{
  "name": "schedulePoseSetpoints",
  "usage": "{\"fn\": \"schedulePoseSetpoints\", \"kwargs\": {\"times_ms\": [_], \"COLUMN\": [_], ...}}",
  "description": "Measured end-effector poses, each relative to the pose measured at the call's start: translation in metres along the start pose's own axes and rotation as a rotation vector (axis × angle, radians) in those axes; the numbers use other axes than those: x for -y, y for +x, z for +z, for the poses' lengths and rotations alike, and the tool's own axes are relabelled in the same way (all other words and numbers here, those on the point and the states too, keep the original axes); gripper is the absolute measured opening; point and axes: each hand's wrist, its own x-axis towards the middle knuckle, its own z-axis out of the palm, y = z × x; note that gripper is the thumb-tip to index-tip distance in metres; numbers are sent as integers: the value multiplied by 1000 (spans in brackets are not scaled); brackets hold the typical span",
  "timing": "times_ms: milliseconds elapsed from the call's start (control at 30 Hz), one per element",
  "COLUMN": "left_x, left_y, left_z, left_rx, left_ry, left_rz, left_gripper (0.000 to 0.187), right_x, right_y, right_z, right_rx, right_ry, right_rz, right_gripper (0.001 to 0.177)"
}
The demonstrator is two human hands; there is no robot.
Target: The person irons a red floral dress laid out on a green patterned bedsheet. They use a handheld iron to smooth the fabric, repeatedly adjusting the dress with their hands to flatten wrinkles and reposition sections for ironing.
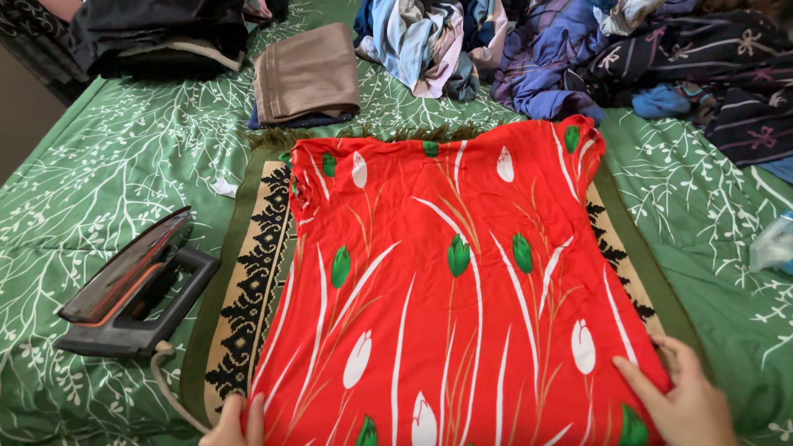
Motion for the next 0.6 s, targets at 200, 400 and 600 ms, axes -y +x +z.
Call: {"fn": "schedulePoseSetpoints", "kwargs": {"times_ms": [200,400,600], "left_x": [-74,-196,-246], "left_y": [46,167,275], "left_z": [-29,-3,79], "left_rx": [1,118,275], "left_ry": [127,-57,-251], "left_rz": [6,71,-25], "left_gripper": [28,54,59], "right_x": [29,59,103], "right_y": [43,187,303], "right_z": [-15,45,108], "right_rx": [71,238,239], "right_ry": [-68,304,466], "right_rz": [91,38,-190], "right_gripper": [55,55,69]}}
